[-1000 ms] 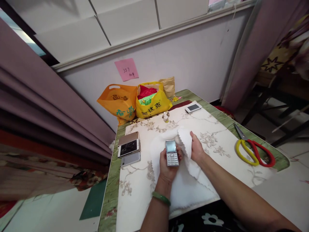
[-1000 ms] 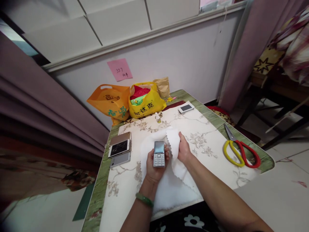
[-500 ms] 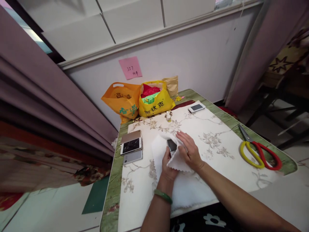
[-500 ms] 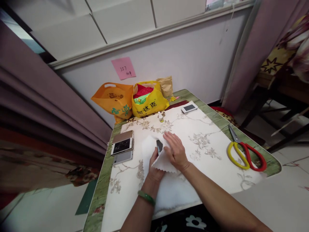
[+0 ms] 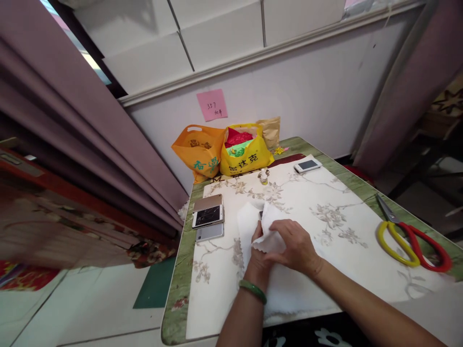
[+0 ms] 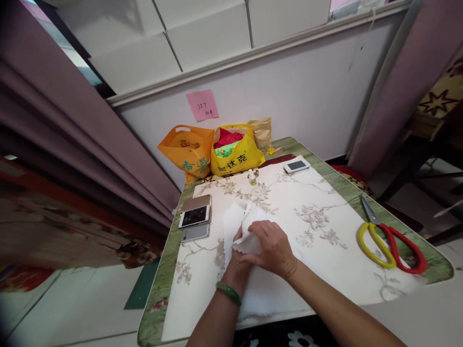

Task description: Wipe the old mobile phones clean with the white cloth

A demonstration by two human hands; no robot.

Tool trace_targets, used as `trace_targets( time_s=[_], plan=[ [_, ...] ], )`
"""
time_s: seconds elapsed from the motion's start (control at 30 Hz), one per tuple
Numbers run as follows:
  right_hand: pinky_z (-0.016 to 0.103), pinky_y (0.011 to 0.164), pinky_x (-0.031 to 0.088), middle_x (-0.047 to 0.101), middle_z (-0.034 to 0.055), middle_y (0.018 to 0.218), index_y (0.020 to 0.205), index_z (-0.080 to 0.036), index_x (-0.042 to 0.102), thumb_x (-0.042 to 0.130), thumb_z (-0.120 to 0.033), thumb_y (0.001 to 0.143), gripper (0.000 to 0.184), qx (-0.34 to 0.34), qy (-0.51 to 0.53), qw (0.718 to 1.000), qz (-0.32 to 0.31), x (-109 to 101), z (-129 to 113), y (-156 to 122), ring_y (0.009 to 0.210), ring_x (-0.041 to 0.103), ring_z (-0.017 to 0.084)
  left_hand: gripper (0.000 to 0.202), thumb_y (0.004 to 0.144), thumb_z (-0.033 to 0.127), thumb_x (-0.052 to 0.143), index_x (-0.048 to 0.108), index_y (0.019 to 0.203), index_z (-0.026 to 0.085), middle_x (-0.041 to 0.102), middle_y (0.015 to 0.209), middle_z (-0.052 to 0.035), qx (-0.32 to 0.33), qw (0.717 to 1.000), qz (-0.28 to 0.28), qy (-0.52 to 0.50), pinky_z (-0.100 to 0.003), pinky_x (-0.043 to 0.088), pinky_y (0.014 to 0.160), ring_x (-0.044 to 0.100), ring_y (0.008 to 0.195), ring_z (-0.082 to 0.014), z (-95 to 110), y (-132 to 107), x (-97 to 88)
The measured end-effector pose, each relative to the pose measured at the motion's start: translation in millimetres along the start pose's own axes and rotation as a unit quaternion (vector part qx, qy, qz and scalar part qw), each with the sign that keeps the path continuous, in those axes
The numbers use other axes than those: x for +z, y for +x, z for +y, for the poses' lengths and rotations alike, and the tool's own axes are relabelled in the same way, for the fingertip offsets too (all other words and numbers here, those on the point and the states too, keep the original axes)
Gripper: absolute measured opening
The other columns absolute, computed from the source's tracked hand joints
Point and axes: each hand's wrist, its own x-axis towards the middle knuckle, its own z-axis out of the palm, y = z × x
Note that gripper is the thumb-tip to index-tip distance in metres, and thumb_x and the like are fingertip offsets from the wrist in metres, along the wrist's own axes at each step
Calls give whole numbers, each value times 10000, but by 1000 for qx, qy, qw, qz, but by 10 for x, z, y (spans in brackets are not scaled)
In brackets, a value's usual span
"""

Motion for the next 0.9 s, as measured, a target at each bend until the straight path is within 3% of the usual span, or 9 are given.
trace_targets(
  time_s=[0.1,0.2,0.3,0.43,0.6,0.67,0.7,0.83,0.9],
  plan=[
    [376,719,491,671,100,915,999,-217,634,700,-602,716,483,23,-20,997,-72,-17,-18,-71,840,617,269,326,777,469,657,674,847,151,685,805,-57,-15,1000,-8,-11,-305,539,726,646,746,-182,4,-3,-8],
    [321,679,481,676,69,958,1031,-256,637,644,-454,811,296,51,-5,994,-95,-44,10,-72,855,621,236,297,812,432,633,670,816,138,677,742,-48,-40,999,-3,-25,-265,533,704,641,679,-146,7,46,-14],
    [273,627,446,676,23,860,928,-271,672,541,-345,875,160,86,38,991,-100,-155,71,13,738,612,181,269,835,374,615,678,877,116,703,820,-76,-16,999,1,-44,-265,528,780,667,778,-162,2,98,5],
    [239,491,348,533,-29,544,655,-209,601,534,-424,873,313,225,132,965,-27,-396,275,202,514,483,129,303,863,360,575,663,1049,138,694,1089,-108,5,999,-18,-51,-334,514,879,651,1013,-217,-6,115,25],
    [224,410,337,460,-51,485,626,-194,562,569,-501,837,372,375,237,888,122,-602,522,438,434,420,105,349,883,359,529,633,1138,144,608,1283,-125,-19,998,-33,-41,-419,489,939,585,1166,-273,-2,97,-9],
    [220,405,373,505,-40,543,700,-188,616,580,-512,830,350,369,268,876,154,-627,450,486,458,446,108,353,885,361,518,629,1145,150,608,1283,-121,-28,998,-43,-35,-464,465,976,567,1190,-282,0,91,-12],
    [220,414,400,547,-26,599,760,-186,649,585,-512,830,339,347,289,881,139,-628,381,498,489,477,113,354,883,367,518,633,1140,152,622,1260,-117,-29,998,-53,-27,-469,457,988,568,1187,-280,1,88,-9],
    [278,585,547,657,61,1070,1083,-217,686,544,-472,880,355,203,357,910,-55,-558,146,506,821,633,189,361,871,416,525,661,1086,160,672,1145,-114,-24,995,-96,13,-431,459,990,593,1134,-268,4,76,-8],
    [354,738,566,641,75,1174,1145,-234,671,476,-437,925,358,190,287,938,-44,-459,146,503,976,630,231,353,873,435,515,671,1063,180,668,1152,-113,-26,994,-103,19,-423,469,973,593,1123,-269,4,82,-37]
  ],
)
